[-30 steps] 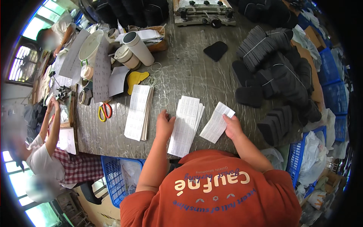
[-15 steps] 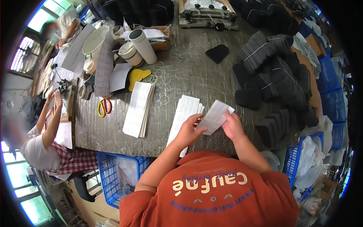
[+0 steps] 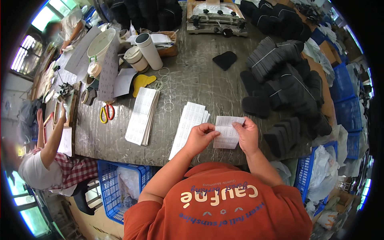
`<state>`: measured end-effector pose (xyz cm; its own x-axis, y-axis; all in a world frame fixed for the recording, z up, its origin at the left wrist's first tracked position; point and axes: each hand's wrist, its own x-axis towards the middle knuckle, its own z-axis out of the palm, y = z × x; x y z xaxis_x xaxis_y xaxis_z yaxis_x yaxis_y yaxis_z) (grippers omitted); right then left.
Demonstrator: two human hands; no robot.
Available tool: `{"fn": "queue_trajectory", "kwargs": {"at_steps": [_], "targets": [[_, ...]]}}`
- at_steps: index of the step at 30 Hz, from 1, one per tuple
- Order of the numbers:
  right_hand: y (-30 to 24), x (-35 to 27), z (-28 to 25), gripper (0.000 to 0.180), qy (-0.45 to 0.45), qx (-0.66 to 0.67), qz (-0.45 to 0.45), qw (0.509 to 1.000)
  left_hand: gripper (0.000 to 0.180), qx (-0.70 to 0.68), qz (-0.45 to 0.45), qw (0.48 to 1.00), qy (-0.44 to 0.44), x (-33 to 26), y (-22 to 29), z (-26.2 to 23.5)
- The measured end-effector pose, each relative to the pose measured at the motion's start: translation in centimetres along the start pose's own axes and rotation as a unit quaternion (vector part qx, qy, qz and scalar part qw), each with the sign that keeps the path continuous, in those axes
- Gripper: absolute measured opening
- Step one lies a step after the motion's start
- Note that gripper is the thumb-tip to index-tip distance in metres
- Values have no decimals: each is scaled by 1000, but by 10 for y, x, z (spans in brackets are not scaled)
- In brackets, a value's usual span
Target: Organizing and labeling black padded shoe components on a worktable.
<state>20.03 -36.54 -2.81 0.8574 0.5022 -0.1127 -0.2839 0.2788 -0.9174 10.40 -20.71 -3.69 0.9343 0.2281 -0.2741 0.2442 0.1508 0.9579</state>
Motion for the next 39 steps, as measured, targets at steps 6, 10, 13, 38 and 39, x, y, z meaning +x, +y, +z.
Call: {"fn": "queue_trajectory", "kwargs": {"at_steps": [6,10,13,38,39], "targets": [[1,-9,-7,8,16,78,19,997,8,-72,-38,996,25,-2,-1,6],[-10,-15,-9,8,20,158,97,982,6,-140,-22,990,-9,-6,-2,8],[1,-19,-20,7,32,104,7,994,5,-148,-24,989,-16,-4,-2,8],[-25,-36,-99,32,373,175,36,911,90,537,-136,823,128,-23,-50,-65],[-24,-40,-97,32,374,177,33,910,89,526,-153,828,119,-22,-49,-65]]}}
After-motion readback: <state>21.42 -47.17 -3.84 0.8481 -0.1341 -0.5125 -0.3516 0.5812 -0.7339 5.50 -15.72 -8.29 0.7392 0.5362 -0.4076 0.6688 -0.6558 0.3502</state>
